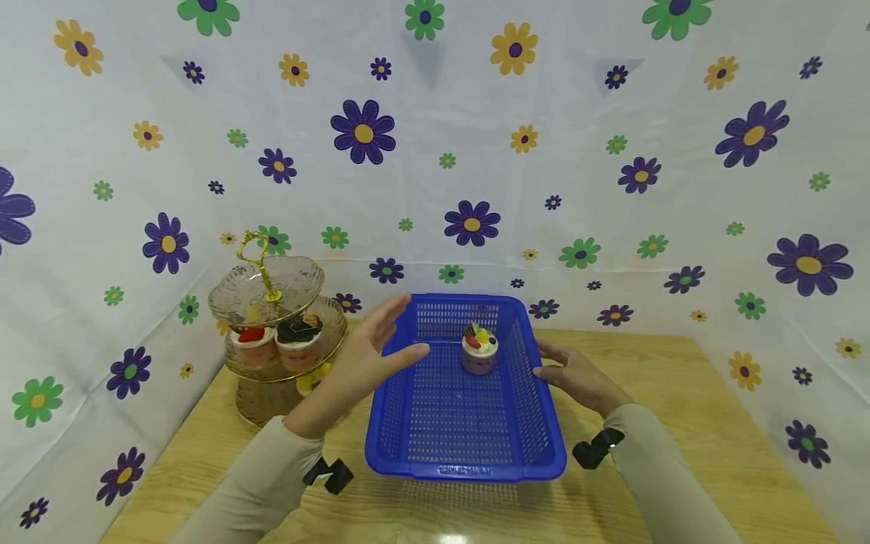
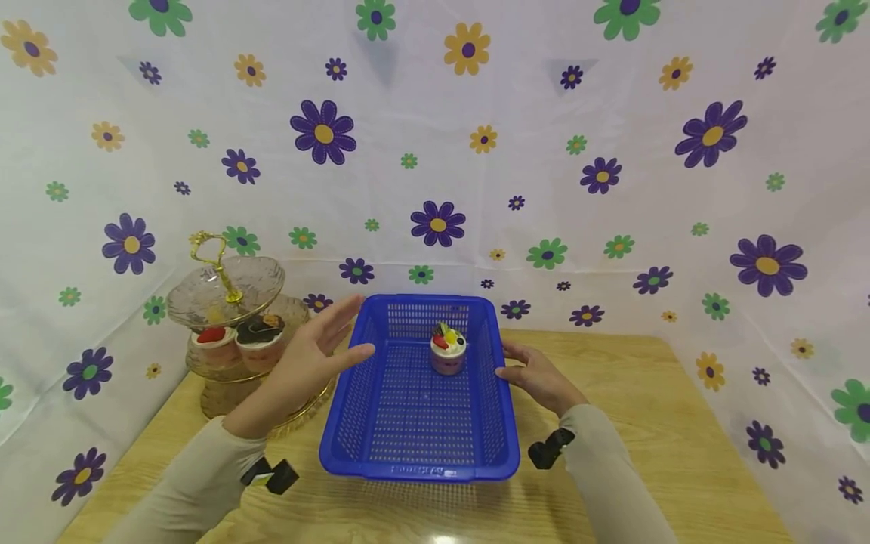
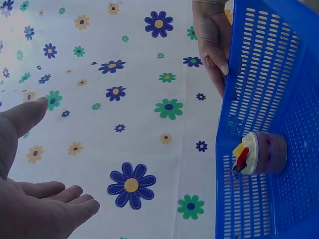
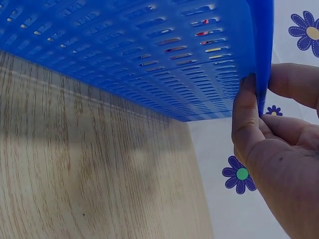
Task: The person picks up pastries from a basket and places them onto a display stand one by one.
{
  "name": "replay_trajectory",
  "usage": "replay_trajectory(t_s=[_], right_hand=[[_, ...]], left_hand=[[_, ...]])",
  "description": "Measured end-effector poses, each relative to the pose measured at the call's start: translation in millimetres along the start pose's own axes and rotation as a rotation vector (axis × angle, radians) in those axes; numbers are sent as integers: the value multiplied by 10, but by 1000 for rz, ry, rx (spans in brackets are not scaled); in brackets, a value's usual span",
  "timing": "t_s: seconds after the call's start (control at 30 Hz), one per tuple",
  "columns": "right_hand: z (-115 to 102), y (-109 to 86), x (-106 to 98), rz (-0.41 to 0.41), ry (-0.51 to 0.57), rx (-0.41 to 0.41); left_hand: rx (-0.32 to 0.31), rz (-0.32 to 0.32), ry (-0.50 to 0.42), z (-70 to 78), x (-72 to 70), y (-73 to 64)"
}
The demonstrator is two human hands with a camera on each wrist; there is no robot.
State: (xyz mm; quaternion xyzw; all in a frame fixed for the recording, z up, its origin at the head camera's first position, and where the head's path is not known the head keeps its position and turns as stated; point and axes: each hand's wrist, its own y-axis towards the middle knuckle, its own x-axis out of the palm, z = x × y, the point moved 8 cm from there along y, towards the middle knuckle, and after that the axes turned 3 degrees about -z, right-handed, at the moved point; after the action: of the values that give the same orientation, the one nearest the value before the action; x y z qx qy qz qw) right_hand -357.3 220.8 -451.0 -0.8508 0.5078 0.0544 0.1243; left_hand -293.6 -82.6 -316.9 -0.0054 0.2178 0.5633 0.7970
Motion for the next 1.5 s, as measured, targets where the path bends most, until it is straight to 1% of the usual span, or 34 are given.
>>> replay_trajectory(t_s=[0.07, 0.1, 0.13, 0.2, 0.27, 0.3, 0.33, 0.37, 0.5, 0.57, 0.67, 0.8, 0.9, 1.03, 1.17, 1.27, 1.4, 1.5], right_hand=[[4, 2, 8, -5, 5, -2], [5, 3, 10, -5, 3, -3], [3, 4, 11, -6, 2, -4], [-5, 3, 8, -7, -7, -6], [-13, 7, 1, -5, -12, -6], [-16, 7, -4, -2, -15, -2], [-15, 10, -8, -1, -15, 1], [-14, 10, -9, -3, -21, 3], [9, 10, -22, 18, -36, 29], [10, 7, -24, 17, -52, 29], [14, 6, -29, 23, -46, 33], [3, 4, -22, 12, -36, 21], [-13, 3, -10, 0, -38, 9], [-19, -6, -11, 2, -42, 7], [-7, -8, -14, 3, -44, 6], [3, 1, -13, -4, -39, 4], [14, 11, -21, -1, -37, 7], [7, 15, -23, -8, -44, -3]], left_hand=[[-43, -2, -62, -27, 43, 121], [-62, -3, -88, -7, 60, 165], [-74, 1, -118, -23, 71, 226], [-84, 17, -166, -49, 75, 345], [-77, 36, -185, -82, 66, 465], [-73, 48, -180, -99, 59, 517], [-70, 64, -177, -159, 50, 581], [-69, 73, -172, -183, 47, 626], [-96, 103, -129, -327, 71, 784], [-121, 110, -114, -419, 103, 860], [-186, 113, -97, -583, 169, 946], [-274, 108, -70, -807, 268, 1009], [-319, 111, -68, -957, 343, 1027], [-348, 116, -80, -1120, 459, 1041], [-378, 121, -38, -1286, 580, 1044], [-397, 107, -14, -1410, 688, 1037], [-415, 86, -16, -1550, 836, 1008], [-431, 81, -10, -1630, 921, 988]])
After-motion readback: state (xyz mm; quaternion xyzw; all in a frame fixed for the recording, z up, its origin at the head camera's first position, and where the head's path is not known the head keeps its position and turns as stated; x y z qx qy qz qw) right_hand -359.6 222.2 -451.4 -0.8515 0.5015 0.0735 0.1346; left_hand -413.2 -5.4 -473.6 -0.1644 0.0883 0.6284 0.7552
